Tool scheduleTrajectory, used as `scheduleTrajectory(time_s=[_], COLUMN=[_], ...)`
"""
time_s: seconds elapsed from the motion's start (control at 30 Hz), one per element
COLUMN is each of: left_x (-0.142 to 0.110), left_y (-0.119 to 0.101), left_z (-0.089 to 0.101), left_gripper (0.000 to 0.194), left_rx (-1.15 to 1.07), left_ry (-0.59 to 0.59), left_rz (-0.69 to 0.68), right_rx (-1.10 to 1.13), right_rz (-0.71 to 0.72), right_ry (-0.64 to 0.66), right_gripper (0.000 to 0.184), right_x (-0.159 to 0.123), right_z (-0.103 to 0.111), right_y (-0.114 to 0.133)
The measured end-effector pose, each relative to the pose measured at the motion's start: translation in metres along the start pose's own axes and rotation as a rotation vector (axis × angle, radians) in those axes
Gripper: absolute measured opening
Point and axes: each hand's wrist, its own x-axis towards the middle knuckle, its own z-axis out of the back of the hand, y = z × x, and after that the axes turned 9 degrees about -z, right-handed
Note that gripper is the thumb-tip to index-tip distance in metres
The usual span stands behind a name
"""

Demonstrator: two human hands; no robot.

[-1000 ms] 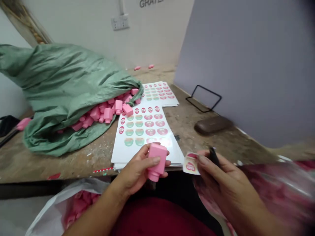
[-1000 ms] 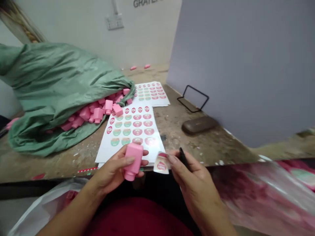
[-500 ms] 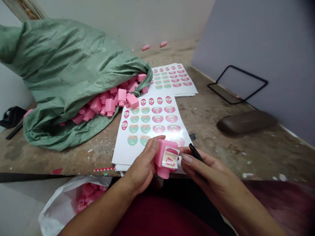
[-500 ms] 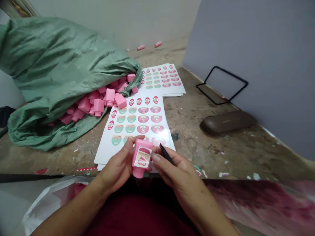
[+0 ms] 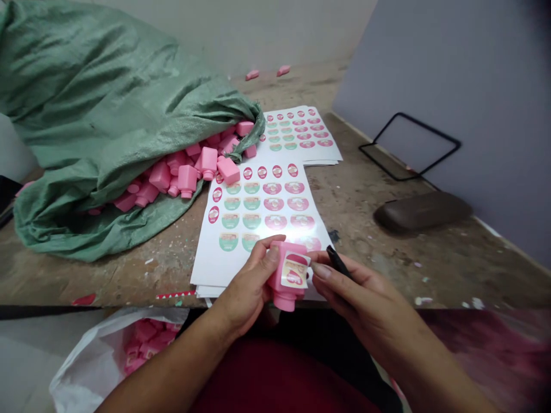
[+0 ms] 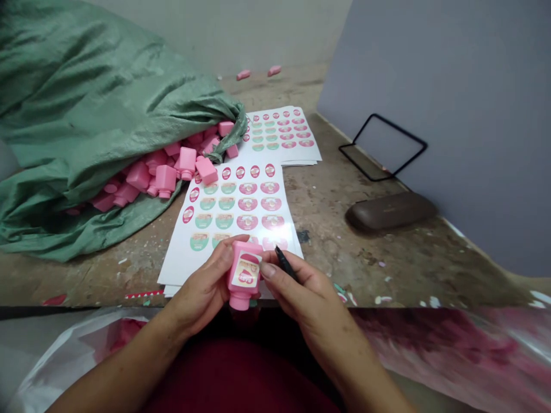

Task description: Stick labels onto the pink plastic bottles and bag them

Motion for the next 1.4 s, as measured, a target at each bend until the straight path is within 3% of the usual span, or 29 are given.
scheduleTrajectory(time_s=[0.37,0.53,0.63,0.8,0.9,1.07,1.2,1.4], left_x=[-0.001,-0.002,-0.003,-0.003,-0.003,-0.005,-0.008,-0.011], left_y=[0.005,0.003,0.003,0.002,0.001,0.004,0.003,-0.005], left_z=[0.003,0.002,0.001,-0.001,-0.003,-0.005,-0.005,-0.008], left_gripper=[0.039,0.047,0.052,0.051,0.049,0.052,0.063,0.057], left_rx=[0.012,0.049,0.093,0.119,0.089,0.062,0.096,-0.051], left_ry=[0.003,0.039,0.048,0.028,0.011,0.019,0.073,0.193], left_rz=[-0.005,0.011,-0.006,-0.048,-0.069,-0.064,-0.032,0.06], right_rx=[-0.076,-0.093,-0.213,-0.585,-0.643,-0.609,-0.511,-0.16], right_rz=[0.023,0.083,0.186,0.501,0.578,0.577,0.52,0.338], right_ry=[0.002,0.052,0.033,-0.155,-0.211,-0.244,-0.168,-0.04], right_gripper=[0.042,0.037,0.032,0.026,0.032,0.027,0.017,0.023], right_x=[0.003,0.002,-0.002,-0.01,-0.013,-0.013,-0.011,-0.008], right_z=[0.008,0.008,0.006,-0.001,-0.003,-0.002,-0.001,-0.004], right_y=[-0.005,-0.003,-0.001,-0.007,-0.015,-0.018,-0.008,-0.011])
